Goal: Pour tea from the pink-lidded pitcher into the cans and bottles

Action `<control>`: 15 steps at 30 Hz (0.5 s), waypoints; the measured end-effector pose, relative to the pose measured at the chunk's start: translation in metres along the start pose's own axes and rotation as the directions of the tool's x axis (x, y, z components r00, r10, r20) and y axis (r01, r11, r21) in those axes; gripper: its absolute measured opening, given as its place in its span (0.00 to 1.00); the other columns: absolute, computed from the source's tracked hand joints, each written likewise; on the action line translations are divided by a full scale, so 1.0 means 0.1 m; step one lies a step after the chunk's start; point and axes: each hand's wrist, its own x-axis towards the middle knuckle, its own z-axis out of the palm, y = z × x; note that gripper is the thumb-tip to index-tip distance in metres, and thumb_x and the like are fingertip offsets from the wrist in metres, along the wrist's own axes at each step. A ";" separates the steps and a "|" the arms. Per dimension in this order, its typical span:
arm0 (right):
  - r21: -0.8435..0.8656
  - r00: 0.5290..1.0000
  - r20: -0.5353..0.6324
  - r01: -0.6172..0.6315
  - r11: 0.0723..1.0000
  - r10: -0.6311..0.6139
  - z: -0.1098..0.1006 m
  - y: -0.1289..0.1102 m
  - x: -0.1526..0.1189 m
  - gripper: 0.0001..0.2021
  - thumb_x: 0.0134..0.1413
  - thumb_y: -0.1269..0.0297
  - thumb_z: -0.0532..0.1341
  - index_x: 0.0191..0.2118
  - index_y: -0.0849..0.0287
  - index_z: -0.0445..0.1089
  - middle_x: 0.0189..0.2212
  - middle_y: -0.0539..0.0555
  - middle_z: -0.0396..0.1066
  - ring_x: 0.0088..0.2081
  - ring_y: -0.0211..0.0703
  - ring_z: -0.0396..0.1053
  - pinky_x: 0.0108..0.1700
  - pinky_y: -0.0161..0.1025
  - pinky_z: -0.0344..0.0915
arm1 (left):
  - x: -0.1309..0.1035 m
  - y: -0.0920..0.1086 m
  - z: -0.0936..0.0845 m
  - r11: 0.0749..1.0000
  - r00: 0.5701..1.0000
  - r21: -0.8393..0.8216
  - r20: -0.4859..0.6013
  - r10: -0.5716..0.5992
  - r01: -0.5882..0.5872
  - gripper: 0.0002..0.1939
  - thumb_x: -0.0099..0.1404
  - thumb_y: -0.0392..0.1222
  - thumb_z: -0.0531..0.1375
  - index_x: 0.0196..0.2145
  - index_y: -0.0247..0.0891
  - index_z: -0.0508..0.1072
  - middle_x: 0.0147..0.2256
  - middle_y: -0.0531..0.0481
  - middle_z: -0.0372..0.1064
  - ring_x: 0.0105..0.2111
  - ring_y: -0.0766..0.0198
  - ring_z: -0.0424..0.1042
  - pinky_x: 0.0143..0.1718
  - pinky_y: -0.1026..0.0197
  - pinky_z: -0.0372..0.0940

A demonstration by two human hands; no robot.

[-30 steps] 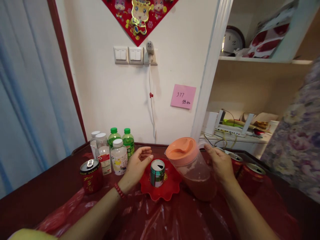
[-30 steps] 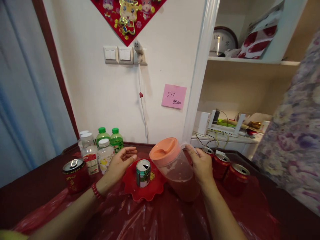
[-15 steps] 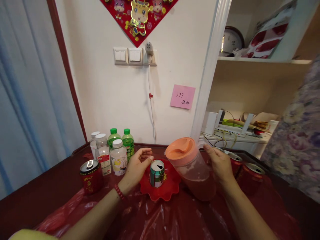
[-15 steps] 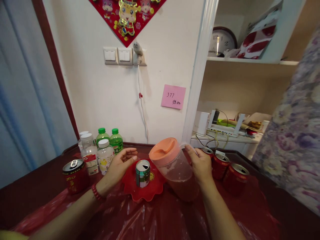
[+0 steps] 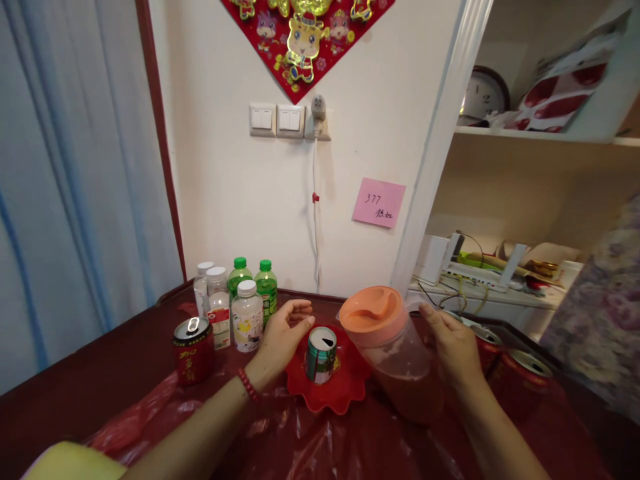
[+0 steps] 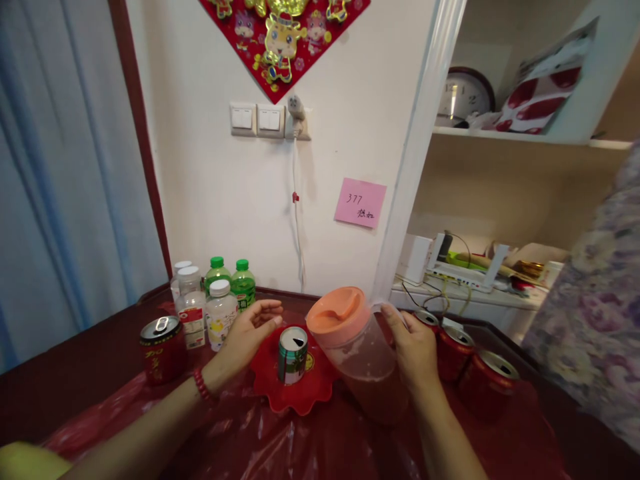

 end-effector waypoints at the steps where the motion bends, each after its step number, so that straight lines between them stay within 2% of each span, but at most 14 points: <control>1: 0.003 1.000 0.002 -0.004 1.000 0.004 0.00 0.00 -0.01 0.32 0.47 0.30 0.67 0.19 0.56 0.61 0.14 0.45 0.55 0.20 0.36 0.53 0.23 0.35 0.50 | 0.00 0.00 0.00 1.000 1.000 0.002 -0.005 -0.001 0.001 0.19 0.53 0.47 0.69 0.43 0.37 0.77 0.42 0.42 0.78 0.41 0.53 0.76 0.48 0.48 0.70; 5: 0.010 0.999 0.016 -0.030 0.999 0.030 0.00 0.00 -0.03 0.31 0.48 0.32 0.67 0.21 0.56 0.62 0.15 0.44 0.54 0.20 0.36 0.51 0.22 0.35 0.50 | 0.00 0.01 -0.01 1.000 1.000 -0.002 -0.014 0.002 -0.002 0.19 0.53 0.46 0.69 0.42 0.38 0.77 0.41 0.43 0.78 0.41 0.54 0.77 0.48 0.49 0.70; 15: -0.013 0.996 0.037 -0.079 0.997 0.079 -0.04 0.06 0.02 0.32 0.42 0.30 0.69 0.21 0.57 0.64 0.17 0.46 0.55 0.21 0.37 0.52 0.21 0.36 0.51 | -0.01 0.01 -0.02 0.999 0.999 -0.053 -0.036 0.003 -0.005 0.17 0.53 0.44 0.69 0.40 0.38 0.78 0.41 0.44 0.78 0.40 0.54 0.77 0.47 0.49 0.72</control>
